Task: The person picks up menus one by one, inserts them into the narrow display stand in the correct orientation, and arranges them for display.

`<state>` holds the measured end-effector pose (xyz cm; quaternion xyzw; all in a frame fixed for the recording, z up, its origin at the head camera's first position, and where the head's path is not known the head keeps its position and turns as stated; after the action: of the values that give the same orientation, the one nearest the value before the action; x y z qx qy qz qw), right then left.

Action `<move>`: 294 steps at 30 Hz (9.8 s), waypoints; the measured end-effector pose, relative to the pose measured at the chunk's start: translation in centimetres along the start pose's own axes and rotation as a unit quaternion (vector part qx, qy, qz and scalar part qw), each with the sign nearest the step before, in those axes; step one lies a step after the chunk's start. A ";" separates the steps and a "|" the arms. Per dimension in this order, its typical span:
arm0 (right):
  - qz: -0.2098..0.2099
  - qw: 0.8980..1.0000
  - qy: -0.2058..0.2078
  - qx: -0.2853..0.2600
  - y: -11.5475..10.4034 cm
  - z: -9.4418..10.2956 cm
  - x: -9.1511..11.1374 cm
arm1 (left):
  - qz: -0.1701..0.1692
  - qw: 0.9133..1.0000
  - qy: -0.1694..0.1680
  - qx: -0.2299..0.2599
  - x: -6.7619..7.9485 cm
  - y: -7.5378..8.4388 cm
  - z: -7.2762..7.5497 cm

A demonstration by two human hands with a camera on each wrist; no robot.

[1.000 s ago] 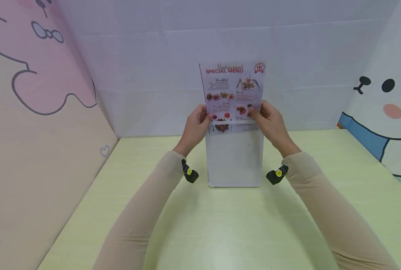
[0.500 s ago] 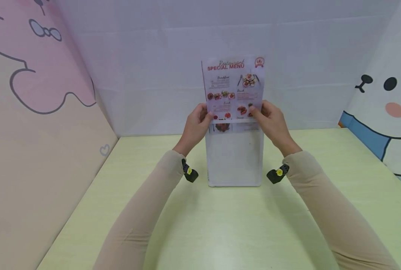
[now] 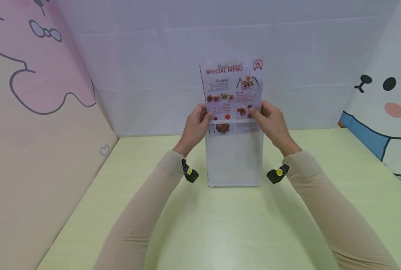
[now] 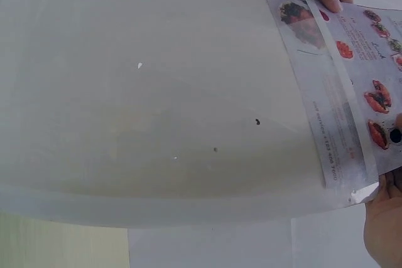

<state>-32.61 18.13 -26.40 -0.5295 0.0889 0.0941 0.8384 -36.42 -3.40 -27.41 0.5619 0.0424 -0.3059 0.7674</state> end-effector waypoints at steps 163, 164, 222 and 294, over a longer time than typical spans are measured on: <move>0.051 0.996 0.008 0.074 -0.8 -0.3 0.5 | -0.011 1.000 0.017 0.009 0.3 0.1 0.2; 0.050 0.996 0.007 0.070 -0.8 -0.4 0.4 | -0.012 1.000 0.017 0.007 0.3 0.1 0.2; 0.049 0.998 0.002 0.046 -0.5 -0.4 0.2 | -0.018 1.000 0.011 0.008 0.3 0.0 0.1; 0.046 0.997 0.013 0.062 -0.2 -0.4 0.3 | -0.011 1.000 0.011 0.020 0.4 0.2 0.0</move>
<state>-32.28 17.66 -26.44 -0.4731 0.1301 0.1200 0.8631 -35.98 -3.57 -27.39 0.5799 0.0513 -0.3088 0.7521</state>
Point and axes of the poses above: each hand's wrist, its own x-axis away from the middle knuckle, its own z-axis out of the back of the hand, y = z × x, the point moved 7 cm from there along -x, towards the middle knuckle, and after that the axes turned 9 degrees about -y, right-handed, at the moved point
